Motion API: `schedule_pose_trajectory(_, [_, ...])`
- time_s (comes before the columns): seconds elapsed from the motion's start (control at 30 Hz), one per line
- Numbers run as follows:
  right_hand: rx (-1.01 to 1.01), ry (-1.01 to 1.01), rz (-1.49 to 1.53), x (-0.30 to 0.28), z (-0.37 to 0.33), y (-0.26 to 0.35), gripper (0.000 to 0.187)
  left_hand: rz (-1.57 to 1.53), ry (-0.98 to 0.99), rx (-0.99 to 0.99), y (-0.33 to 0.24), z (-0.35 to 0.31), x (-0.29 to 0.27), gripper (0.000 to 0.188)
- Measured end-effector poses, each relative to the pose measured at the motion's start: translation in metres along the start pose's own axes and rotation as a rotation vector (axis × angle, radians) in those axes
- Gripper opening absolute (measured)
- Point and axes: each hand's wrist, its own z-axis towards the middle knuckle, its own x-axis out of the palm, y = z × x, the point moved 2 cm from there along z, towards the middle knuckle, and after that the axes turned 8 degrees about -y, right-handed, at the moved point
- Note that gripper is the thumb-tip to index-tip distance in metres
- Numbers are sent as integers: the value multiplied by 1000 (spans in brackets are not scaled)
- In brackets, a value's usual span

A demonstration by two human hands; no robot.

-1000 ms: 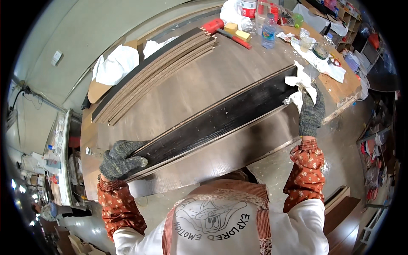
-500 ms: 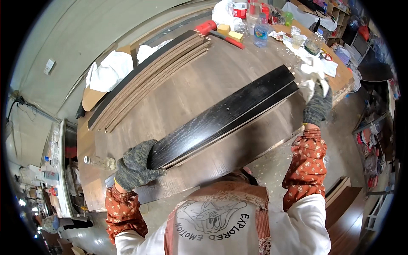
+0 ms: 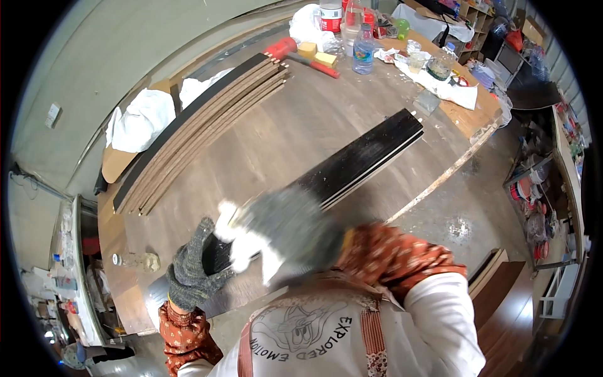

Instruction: The person wipes dark wooden slats with a cloth, handling them individually from a stack and applying liquid from a bottle.

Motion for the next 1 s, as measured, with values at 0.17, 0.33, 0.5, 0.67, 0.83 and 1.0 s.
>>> schedule_pose_trajectory(0.17, [158, -371, 156, -77, -63, -210, 24, 157, 1, 46, -2, -6, 1, 87])
schedule_pose_trajectory(0.33, [898, -768, -249, -138, -167, -273, 38, 15, -41, 91, -8, 6, -2, 86])
schedule_pose_trajectory(0.5, [214, -815, 10, -75, -54, -115, 41, 21, -20, 61, -2, 3, 0, 85])
schedule_pose_trajectory(0.67, [-79, -327, -127, -32, -23, -66, 40, 50, -10, 91, 6, 2, 5, 84])
schedule_pose_trajectory(0.83, [387, -520, -80, -121, -100, -204, 30, 61, -20, 93, 2, 0, 2, 83])
schedule_pose_trajectory(1.0, [859, -843, -243, -144, -163, -285, 38, 199, -46, 161, -10, 9, 3, 87])
